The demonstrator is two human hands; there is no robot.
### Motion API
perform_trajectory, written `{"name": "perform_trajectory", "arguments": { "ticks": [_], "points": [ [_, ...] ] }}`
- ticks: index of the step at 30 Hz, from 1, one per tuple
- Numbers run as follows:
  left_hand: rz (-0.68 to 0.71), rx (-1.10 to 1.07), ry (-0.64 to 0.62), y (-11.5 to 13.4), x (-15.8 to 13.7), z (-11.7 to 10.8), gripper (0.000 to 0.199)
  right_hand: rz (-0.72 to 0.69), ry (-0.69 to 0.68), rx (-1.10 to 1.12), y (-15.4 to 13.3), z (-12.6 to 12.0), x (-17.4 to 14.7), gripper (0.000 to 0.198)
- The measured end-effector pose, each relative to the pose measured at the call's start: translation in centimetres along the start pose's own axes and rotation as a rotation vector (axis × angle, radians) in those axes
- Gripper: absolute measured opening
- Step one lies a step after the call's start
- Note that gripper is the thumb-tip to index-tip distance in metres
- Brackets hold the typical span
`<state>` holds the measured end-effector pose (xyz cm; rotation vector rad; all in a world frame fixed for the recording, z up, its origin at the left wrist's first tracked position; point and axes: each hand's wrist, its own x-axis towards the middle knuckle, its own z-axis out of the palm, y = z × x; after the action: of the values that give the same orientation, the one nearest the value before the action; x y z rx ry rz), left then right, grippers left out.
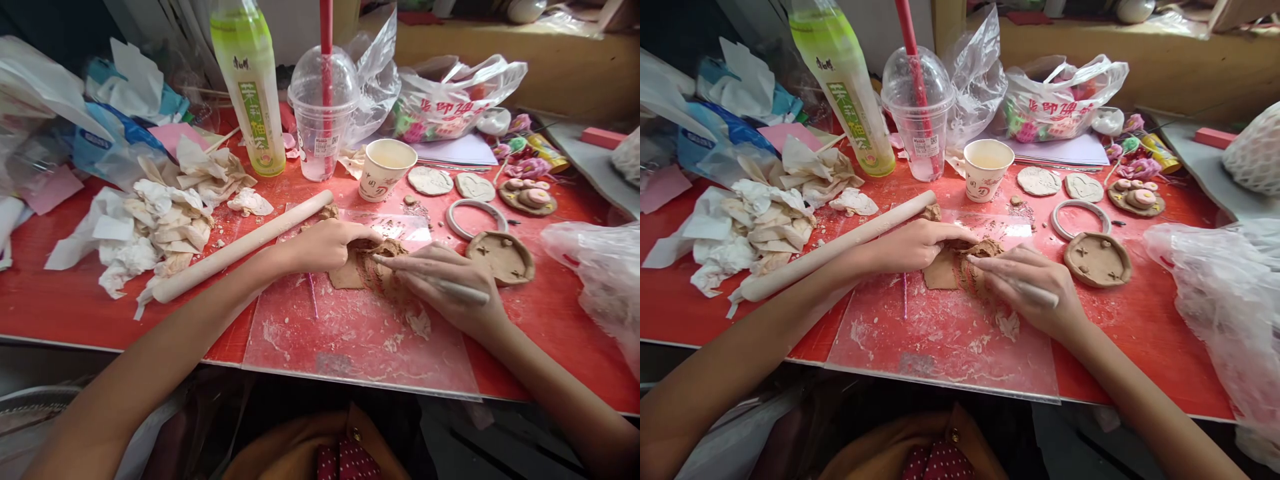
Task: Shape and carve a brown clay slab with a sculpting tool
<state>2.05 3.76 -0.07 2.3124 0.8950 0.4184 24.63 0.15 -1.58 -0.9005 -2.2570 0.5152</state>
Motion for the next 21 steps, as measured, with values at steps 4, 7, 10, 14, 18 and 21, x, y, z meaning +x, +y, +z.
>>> {"name": "perform_trajectory", "arguments": {
  "ticks": [4,7,10,14,18,21],
  "points": [
    [-0.01,0.025,-0.002,0.1,0.0,0.0,0.059,0.299,0.038,0.171,0.1,-0.2,0.5,0.02],
    [-0.033,0.042,0.003,0.0,-0.1,0.1,0.062,0.444,0.172,0.298,0.9,0.4,0.6,0.015],
    [-0.012,0.001,0.005,0.0,-0.2,0.1,0.066,0.503,0.289,0.38,1.8,1.2,0.7,0.016],
    [-0.012,-0.003,-0.019,0.1,-0.2,0.0,0.064,0.426,0.371,0.348,1.1,0.5,0.6,0.016],
    [0.003,0.027,-0.019,0.0,-0.2,0.0,0.067,0.285,0.316,0.261,-0.8,-1.4,-0.9,0.015],
    [0.013,0.023,-0.017,-0.1,-0.2,0.2,0.068,0.058,-0.066,0.208,-1.3,-2.1,-2.1,0.024]
  ]
}}
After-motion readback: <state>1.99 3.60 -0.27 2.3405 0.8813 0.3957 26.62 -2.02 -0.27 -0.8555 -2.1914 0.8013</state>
